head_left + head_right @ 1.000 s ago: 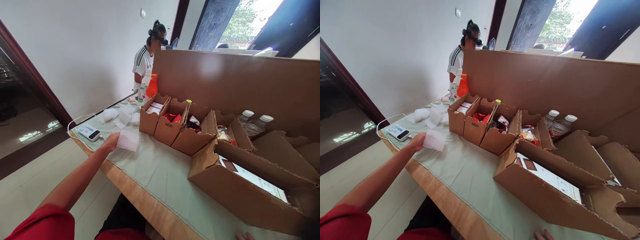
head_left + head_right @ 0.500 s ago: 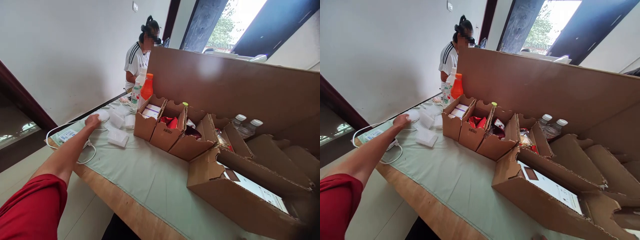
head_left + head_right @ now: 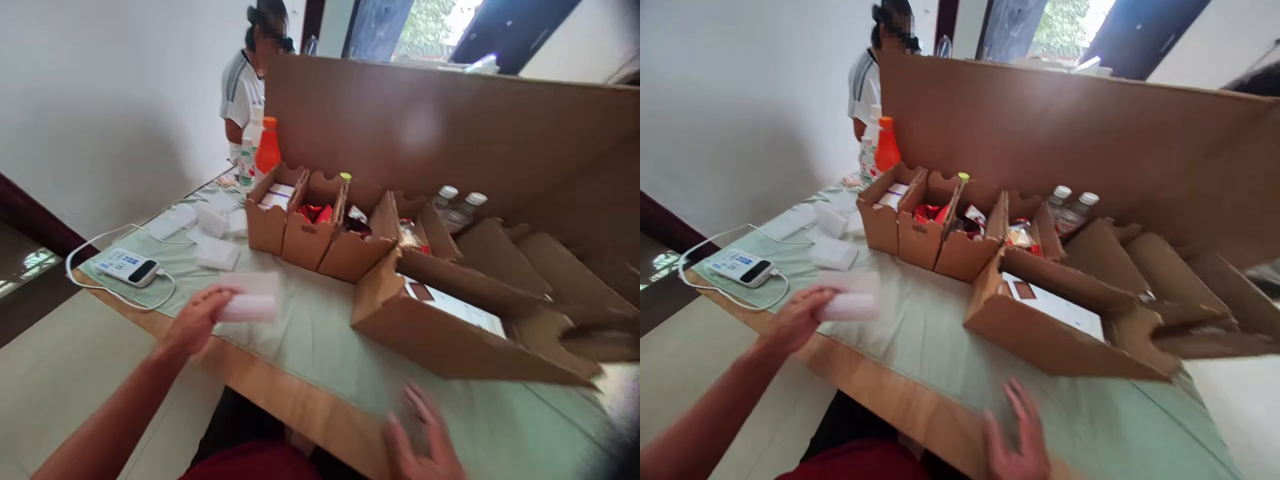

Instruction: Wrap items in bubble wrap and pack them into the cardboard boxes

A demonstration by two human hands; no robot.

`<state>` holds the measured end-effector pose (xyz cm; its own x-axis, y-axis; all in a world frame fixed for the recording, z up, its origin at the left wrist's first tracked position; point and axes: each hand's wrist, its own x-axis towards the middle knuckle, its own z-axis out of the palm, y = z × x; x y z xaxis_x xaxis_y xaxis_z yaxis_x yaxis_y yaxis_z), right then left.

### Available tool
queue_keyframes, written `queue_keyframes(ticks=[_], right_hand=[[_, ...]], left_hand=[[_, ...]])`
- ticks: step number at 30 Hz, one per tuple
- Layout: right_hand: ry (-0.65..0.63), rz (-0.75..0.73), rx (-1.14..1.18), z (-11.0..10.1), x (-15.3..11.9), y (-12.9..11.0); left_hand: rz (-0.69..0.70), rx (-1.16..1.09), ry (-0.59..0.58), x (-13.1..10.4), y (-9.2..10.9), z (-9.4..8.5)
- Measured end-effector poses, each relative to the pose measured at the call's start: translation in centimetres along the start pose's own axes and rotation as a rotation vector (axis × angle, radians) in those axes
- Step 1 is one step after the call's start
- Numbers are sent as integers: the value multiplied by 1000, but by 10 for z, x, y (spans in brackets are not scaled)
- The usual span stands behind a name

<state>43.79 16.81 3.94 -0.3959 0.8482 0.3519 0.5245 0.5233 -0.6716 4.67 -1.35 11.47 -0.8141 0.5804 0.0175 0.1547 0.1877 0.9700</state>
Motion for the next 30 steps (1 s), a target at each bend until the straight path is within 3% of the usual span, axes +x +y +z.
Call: queue_keyframes(ticks=[2, 4, 6, 8, 11, 14, 17, 19, 21, 24, 27, 30], right_hand=[[-138, 11, 177, 9, -2, -40], [-253, 39, 415, 12, 6, -60], [-310, 120, 583, 9, 14, -63], [-307, 225, 615, 4, 19, -59], [-160, 320, 571, -4, 18, -56], [20, 293, 561, -12, 19, -65], [20, 183, 507, -23, 27, -82], [14, 112, 473, -33, 33, -92], [102, 95, 463, -45, 38, -97], [405, 140, 495, -68, 43, -89], [764, 165, 516, -96, 44, -72], [955, 175, 555, -123, 39, -58]], left_hand=[[-88, -85, -302, -33, 1, 50], [-127, -129, -572, -56, 6, 91], [-107, -126, -758, -67, 13, 119], [-77, -99, -864, -70, 18, 136], [-29, -44, -830, -66, 25, 142], [135, 25, -745, -60, 42, 142], [316, 102, -780, -57, 65, 152], [315, 132, -883, -55, 74, 164], [211, 126, -1041, -55, 70, 175], [71, 142, -1198, -61, 47, 182], [64, 204, -1207, -75, 24, 175], [70, 217, -1176, -87, 17, 164]])
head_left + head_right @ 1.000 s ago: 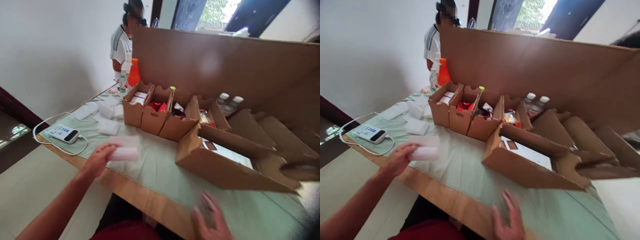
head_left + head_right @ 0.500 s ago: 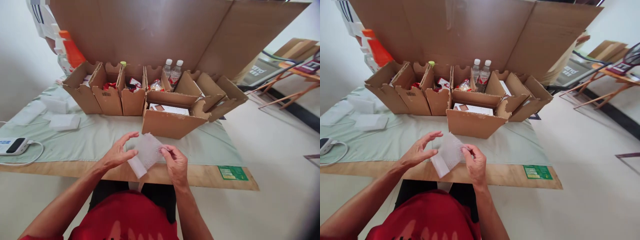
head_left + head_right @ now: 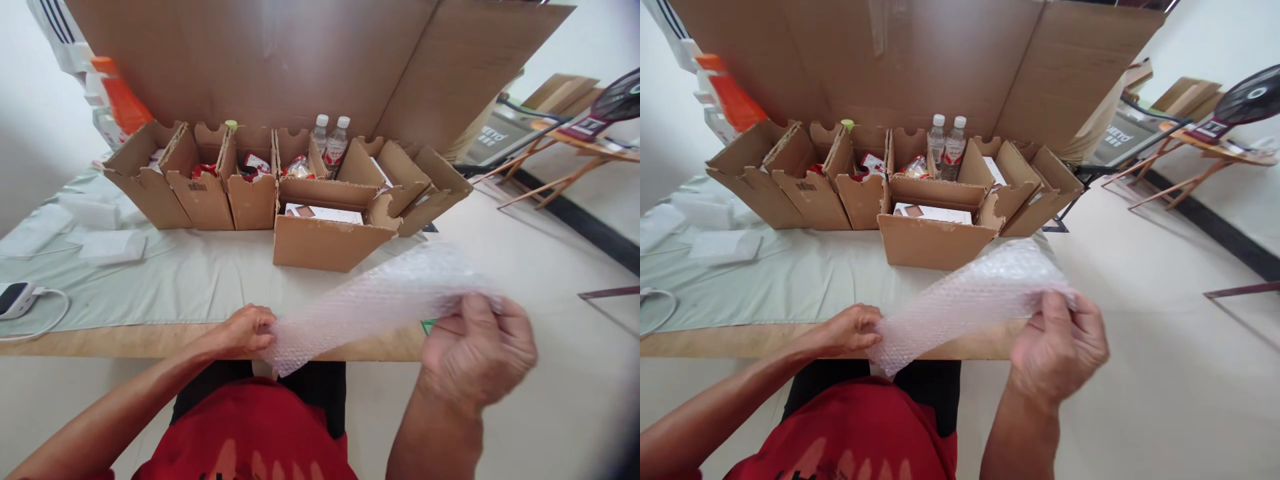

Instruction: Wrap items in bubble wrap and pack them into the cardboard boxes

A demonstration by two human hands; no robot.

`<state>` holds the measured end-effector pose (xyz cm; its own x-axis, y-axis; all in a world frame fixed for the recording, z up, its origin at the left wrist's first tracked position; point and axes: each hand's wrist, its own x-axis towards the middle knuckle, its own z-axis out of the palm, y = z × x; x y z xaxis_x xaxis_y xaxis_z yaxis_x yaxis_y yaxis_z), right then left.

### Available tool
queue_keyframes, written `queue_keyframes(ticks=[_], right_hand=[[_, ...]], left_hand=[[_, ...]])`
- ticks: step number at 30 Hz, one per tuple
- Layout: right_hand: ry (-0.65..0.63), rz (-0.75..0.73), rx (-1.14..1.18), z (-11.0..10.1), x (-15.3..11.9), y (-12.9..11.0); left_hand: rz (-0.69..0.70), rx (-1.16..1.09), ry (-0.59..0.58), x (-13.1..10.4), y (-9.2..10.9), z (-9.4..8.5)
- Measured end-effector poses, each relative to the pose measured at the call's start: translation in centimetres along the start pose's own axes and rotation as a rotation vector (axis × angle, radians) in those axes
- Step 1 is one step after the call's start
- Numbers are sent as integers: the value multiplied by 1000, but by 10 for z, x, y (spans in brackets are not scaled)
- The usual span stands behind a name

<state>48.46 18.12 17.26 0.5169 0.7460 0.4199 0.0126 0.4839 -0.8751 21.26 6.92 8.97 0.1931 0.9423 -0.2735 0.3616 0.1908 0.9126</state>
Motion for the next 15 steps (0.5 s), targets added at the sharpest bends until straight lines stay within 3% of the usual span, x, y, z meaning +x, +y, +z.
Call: queue_keyframes(ticks=[3, 7, 11, 13, 15], right_hand=[[92, -14, -3, -19, 11, -3], [94, 18, -48, -38, 9, 8], [-111, 174, -232, -47, -10, 42], [-292, 175, -439, -49, -22, 63], [-470, 85, -640, -55, -32, 84]], left_hand=[[-14, -32, 39, -12, 3, -7], [-67, -183, 155, -28, 6, -43], [-60, -146, 366, -34, 1, -85], [-92, 21, 434, -28, -9, -97], [-147, 283, 496, -21, -23, -101]])
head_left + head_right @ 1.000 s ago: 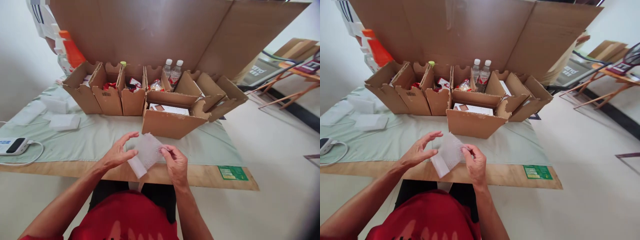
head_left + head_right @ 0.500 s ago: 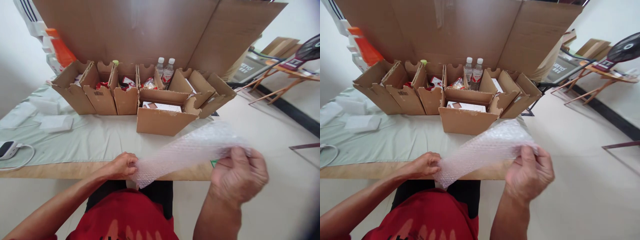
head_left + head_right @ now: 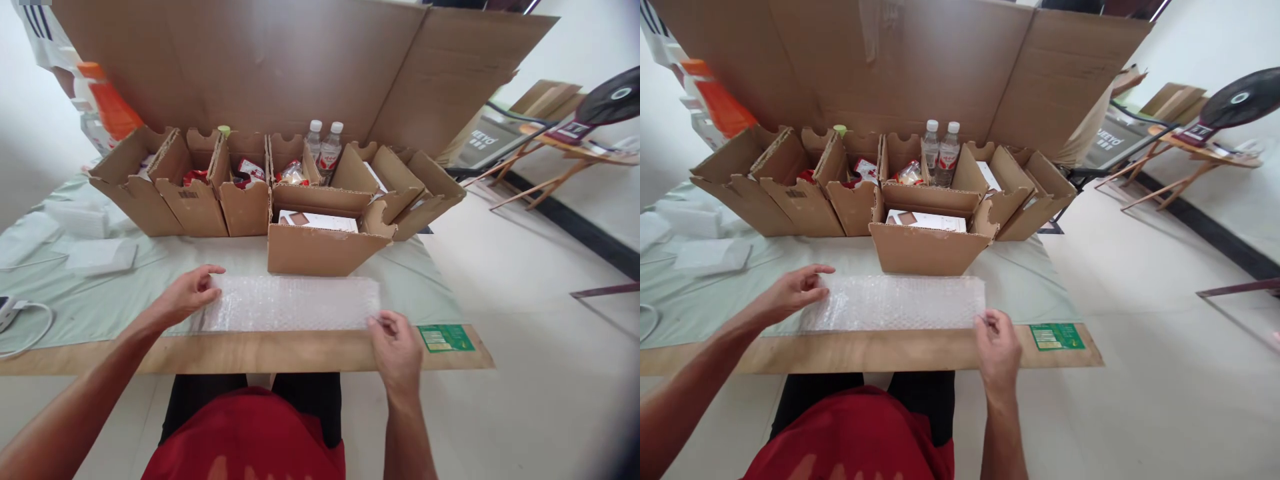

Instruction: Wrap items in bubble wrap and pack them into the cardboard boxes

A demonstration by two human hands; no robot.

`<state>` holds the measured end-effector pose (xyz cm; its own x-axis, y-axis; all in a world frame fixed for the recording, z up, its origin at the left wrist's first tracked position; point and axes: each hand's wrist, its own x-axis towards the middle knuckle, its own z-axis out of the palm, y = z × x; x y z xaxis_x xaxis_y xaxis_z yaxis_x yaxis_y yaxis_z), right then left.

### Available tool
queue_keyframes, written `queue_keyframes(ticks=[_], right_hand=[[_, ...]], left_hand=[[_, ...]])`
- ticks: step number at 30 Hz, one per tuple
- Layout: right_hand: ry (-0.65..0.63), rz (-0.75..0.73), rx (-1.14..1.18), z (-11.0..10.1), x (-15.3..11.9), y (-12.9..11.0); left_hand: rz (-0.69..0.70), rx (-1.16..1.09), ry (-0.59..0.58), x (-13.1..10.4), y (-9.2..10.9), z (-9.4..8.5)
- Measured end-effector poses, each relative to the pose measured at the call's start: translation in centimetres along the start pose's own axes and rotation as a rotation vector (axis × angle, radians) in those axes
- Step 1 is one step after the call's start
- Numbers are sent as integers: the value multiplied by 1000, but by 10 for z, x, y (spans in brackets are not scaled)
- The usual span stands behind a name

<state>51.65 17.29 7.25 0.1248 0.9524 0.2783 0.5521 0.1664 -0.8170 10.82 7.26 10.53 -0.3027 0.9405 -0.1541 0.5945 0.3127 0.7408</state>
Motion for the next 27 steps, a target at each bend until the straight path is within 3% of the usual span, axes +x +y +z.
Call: queue_keyframes(ticks=[2, 4, 7, 10, 12, 15, 17, 19, 21, 25, 27], right_hand=[[-45, -108, -185, 2, -4, 18], [5, -200, -300, -3, -6, 29], [44, -355, -338, -6, -9, 22], [-99, -526, -287, 27, -24, -15], [-326, -613, -264, 65, -39, -46], [-637, -694, -284, 112, -60, -76], [-696, -703, -307, 121, -64, -76], [-664, -681, -349, 109, -60, -59], [-580, -627, -415, 83, -50, -29], [-315, -486, -569, 18, -28, 34], [-158, -415, -622, -5, -22, 50]], left_hand=[[55, 270, 147, 2, -12, 8], [168, 439, 345, -4, -18, 16], [364, 503, 502, -23, -10, 32], [571, 517, 415, -40, 11, 59], [657, 547, 306, -44, 20, 79], [635, 626, 223, -43, 12, 97], [612, 666, 195, -41, -2, 98], [613, 682, 173, -42, -17, 96], [614, 686, 168, -43, -27, 93], [622, 671, 152, -46, -35, 88], [618, 638, 149, -48, -30, 83]])
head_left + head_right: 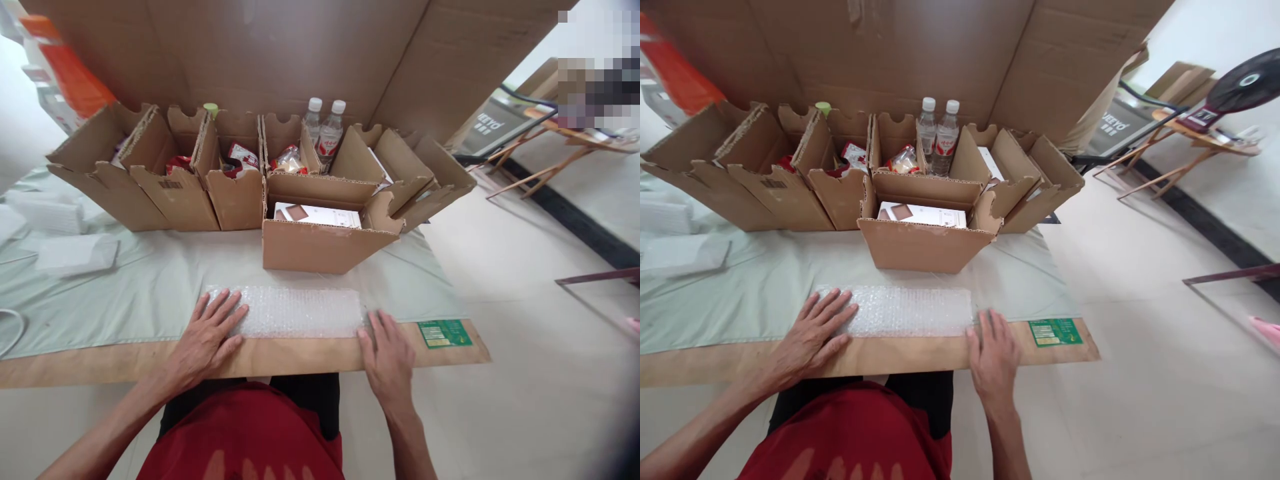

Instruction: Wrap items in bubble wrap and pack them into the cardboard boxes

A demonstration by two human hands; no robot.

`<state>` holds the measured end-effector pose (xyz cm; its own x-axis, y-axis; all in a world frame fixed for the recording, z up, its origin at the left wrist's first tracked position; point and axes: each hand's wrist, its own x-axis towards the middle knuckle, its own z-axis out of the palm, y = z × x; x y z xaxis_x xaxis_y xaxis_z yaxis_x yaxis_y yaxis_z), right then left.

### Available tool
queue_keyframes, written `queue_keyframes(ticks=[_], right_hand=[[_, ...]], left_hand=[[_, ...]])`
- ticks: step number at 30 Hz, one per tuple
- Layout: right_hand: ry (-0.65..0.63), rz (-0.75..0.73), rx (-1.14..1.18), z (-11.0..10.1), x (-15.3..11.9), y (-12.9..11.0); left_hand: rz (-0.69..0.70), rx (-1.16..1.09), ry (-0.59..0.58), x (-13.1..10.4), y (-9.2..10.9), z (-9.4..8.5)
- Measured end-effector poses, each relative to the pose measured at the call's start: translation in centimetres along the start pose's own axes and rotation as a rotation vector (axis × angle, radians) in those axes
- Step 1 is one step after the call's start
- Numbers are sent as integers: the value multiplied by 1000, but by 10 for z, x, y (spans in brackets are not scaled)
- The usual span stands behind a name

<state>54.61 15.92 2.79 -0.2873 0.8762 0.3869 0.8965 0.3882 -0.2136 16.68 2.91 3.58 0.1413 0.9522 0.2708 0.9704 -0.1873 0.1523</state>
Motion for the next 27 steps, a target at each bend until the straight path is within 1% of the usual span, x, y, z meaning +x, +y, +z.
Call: queue_keyframes(ticks=[1, 2, 3, 4, 5, 7, 8, 9, 10, 11, 12, 13, 14, 16, 18, 19, 20, 22, 23, 25, 27], right_hand=[[56, 44, -16, -3, -1, 4], [105, 62, -9, -6, -1, 1], [137, 52, 19, -6, 1, -9], [143, 16, 64, -5, 5, -24], [121, -44, 121, -2, 10, -45], [-10, -199, 225, 7, 21, -90], [-92, -280, 262, 11, 27, -110], [-168, -344, 280, 16, 30, -124], [-226, -389, 282, 19, 33, -132], [-259, -412, 271, 21, 34, -133], [-268, -410, 250, 23, 33, -127], [-254, -390, 224, 23, 32, -114], [-225, -360, 201, 23, 29, -97], [-138, -272, 168, 18, 22, -57], [-33, -149, 154, 10, 16, -22], [19, -86, 160, 5, 15, -10], [61, -33, 180, 0, 15, -2], [100, 31, 262, -10, 23, 1], [97, 49, 319, -13, 30, -3], [67, 88, 442, -15, 51, -19], [57, 131, 559, -10, 77, -37]], left_hand=[[-11, -17, 12, 2, 3, -5], [-22, -35, 30, 7, 9, -10], [-31, -54, 51, 12, 18, -15], [-31, -74, 73, 20, 29, -19], [-14, -94, 85, 28, 42, -22], [50, -126, 79, 44, 66, -22], [85, -128, 52, 49, 73, -18], [102, -118, 13, 52, 77, -13], [97, -99, -32, 51, 75, -8], [68, -73, -74, 46, 68, -4], [17, -45, -106, 37, 58, -1], [-41, -21, -129, 26, 45, 0], [-97, -6, -143, 13, 32, -2], [-188, -21, -145, -12, 10, -11], [-263, -83, -95, -28, -3, -24], [-293, -130, -51, -30, -6, -30], [-320, -184, 0, -27, -6, -36], [-372, -313, 82, -9, -3, -44], [-400, -385, 105, 6, 0, -47], [-459, -536, 133, 43, 4, -48], [-491, -698, 174, 84, 7, -43]])
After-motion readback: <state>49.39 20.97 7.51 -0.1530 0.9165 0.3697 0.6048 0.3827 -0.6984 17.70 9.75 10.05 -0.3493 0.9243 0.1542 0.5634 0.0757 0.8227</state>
